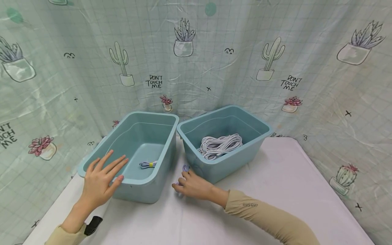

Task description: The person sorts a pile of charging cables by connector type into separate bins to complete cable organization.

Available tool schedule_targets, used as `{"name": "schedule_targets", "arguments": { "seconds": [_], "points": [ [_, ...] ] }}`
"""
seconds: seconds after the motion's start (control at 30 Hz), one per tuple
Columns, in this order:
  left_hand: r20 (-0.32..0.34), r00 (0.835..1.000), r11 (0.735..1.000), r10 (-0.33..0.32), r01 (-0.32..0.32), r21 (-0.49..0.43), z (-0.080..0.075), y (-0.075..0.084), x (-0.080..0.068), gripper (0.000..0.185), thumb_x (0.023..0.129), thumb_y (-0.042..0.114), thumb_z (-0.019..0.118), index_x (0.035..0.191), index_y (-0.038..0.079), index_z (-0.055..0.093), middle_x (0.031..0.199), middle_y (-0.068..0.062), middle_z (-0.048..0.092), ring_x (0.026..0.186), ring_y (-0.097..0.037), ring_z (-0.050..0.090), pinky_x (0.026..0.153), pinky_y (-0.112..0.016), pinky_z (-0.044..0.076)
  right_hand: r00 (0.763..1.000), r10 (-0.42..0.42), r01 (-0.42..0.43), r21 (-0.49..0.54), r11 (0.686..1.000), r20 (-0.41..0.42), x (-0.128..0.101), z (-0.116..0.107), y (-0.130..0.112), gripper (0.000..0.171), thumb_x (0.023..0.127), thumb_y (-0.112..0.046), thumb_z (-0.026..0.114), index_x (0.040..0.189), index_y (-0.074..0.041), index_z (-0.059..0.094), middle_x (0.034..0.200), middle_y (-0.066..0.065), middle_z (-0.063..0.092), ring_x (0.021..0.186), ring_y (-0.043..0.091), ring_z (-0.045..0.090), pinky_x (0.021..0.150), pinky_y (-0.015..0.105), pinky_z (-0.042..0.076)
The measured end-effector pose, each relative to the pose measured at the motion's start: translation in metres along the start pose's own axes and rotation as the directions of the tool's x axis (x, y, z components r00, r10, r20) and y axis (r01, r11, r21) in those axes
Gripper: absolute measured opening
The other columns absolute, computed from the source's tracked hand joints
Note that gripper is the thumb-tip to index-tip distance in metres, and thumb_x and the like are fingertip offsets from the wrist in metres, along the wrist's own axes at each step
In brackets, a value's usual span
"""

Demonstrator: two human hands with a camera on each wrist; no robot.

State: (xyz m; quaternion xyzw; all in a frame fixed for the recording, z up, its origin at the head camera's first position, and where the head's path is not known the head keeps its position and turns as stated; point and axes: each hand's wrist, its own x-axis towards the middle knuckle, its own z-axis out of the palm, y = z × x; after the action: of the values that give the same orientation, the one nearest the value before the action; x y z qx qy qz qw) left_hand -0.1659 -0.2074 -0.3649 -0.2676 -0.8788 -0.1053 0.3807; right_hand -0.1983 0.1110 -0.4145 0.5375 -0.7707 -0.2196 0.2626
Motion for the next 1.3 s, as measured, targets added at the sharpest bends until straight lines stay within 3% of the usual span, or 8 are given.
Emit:
{"name": "schedule_targets", "arguments": {
  "seconds": [0.33,0.6,0.77,1.1,1.3],
  "points": [
    [-0.004,1.0,1.0,0.0,0.0,-0.003,0.0,0.0,-0.002,0.058,0.093,0.052,0.022,0.12,0.015,0.057,0.12,-0.008,0.06,0.13,-0.03,0.034,0.09,-0.062,0.028,0.999,-0.005,0.007,0.036,0.999,-0.052,0.008,-0.03,0.015,0.043,0.082,-0.019,0.063,0.122,-0.021,0.047,0.086,-0.004,0.055,0.083,0.017,0.047,0.074,0.029,0.038],
    [-0.009,1.0,1.0,0.0,0.0,-0.007,0.0,0.001,-0.001,0.058,0.093,0.052,0.022,0.119,0.014,0.058,0.119,-0.008,0.06,0.129,-0.03,0.035,0.09,-0.062,0.027,0.999,0.001,-0.002,-0.004,1.0,-0.047,0.011,-0.051,0.029,0.046,0.082,-0.021,0.064,0.124,-0.021,0.044,0.09,-0.005,0.055,0.086,0.017,0.048,0.079,0.03,0.04],
    [-0.012,1.0,1.0,0.002,-0.002,-0.006,0.0,0.001,-0.001,0.058,0.093,0.052,0.022,0.118,0.014,0.058,0.119,-0.009,0.06,0.129,-0.03,0.035,0.09,-0.062,0.027,0.999,0.014,-0.014,0.021,1.0,-0.046,0.012,-0.063,0.038,0.049,0.079,-0.027,0.066,0.123,-0.022,0.044,0.091,-0.005,0.056,0.091,0.018,0.05,0.083,0.032,0.041],
    [-0.018,1.0,1.0,0.006,-0.006,-0.001,0.0,0.0,-0.001,0.058,0.093,0.052,0.022,0.118,0.014,0.058,0.118,-0.009,0.061,0.129,-0.03,0.035,0.089,-0.062,0.028,0.996,0.043,-0.04,0.048,0.998,-0.072,0.014,-0.08,0.052,0.059,0.074,-0.015,0.071,0.125,-0.021,0.044,0.095,-0.002,0.055,0.094,0.019,0.049,0.082,0.034,0.04],
    [-0.024,1.0,1.0,0.005,-0.005,-0.003,0.001,0.0,0.0,0.058,0.093,0.052,0.022,0.118,0.015,0.058,0.117,-0.009,0.061,0.129,-0.03,0.035,0.089,-0.062,0.028,0.994,0.052,-0.048,0.044,0.998,-0.099,0.016,-0.087,0.06,0.054,0.078,-0.01,0.066,0.127,-0.02,0.044,0.096,-0.001,0.052,0.094,0.02,0.047,0.084,0.037,0.04]
  ]
}}
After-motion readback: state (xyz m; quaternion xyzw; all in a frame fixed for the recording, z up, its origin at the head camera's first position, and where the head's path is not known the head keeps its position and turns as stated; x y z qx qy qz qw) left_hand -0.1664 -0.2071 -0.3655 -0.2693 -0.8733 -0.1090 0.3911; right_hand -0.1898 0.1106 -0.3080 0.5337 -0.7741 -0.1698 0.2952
